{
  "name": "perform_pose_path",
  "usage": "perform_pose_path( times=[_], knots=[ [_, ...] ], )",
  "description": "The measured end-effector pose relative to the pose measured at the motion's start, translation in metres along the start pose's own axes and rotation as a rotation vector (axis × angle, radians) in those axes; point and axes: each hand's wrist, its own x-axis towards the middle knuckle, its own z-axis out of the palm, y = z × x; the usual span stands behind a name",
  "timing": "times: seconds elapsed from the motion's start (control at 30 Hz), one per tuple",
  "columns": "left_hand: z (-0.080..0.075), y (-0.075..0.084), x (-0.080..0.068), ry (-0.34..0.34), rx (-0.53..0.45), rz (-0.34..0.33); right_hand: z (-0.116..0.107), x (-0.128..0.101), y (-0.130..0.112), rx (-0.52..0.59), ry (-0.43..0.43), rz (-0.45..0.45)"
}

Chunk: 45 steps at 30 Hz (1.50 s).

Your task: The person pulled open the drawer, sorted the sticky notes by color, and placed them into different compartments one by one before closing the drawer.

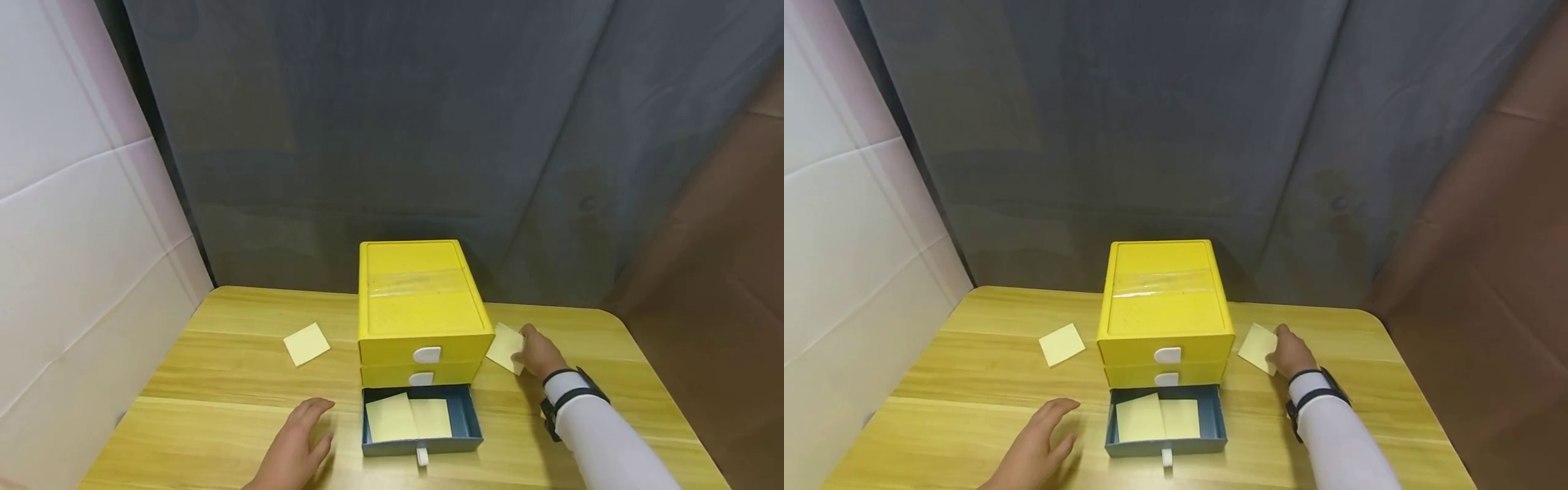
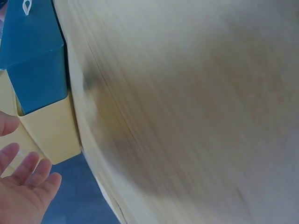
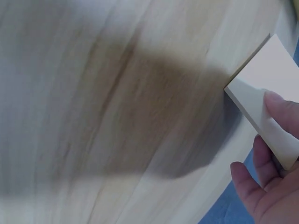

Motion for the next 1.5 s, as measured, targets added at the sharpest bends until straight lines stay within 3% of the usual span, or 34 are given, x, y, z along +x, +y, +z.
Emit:
perform_pose_path(
  times=[0.43, 0.67, 0.87, 1.2, 1.5],
  knots=[
    [-0.002, 0.005, -0.003, -0.006, 0.008, 0.032, -0.005, -0.033, 0.002, 0.090, 0.056, -0.077],
    [0.000, 0.003, -0.003, -0.015, -0.012, 0.028, -0.003, -0.051, 0.001, 0.063, 0.159, -0.101],
    [0.001, 0.001, -0.001, -0.021, -0.015, 0.018, -0.002, -0.064, -0.005, 0.075, 0.208, -0.106],
    [0.000, 0.001, -0.002, 0.003, -0.021, 0.026, -0.006, -0.088, -0.024, 0.031, 0.328, -0.224],
    [-0.003, 0.001, -0.005, 0.002, -0.041, 0.011, -0.008, -0.112, -0.039, 0.039, 0.353, -0.228]
  ],
)
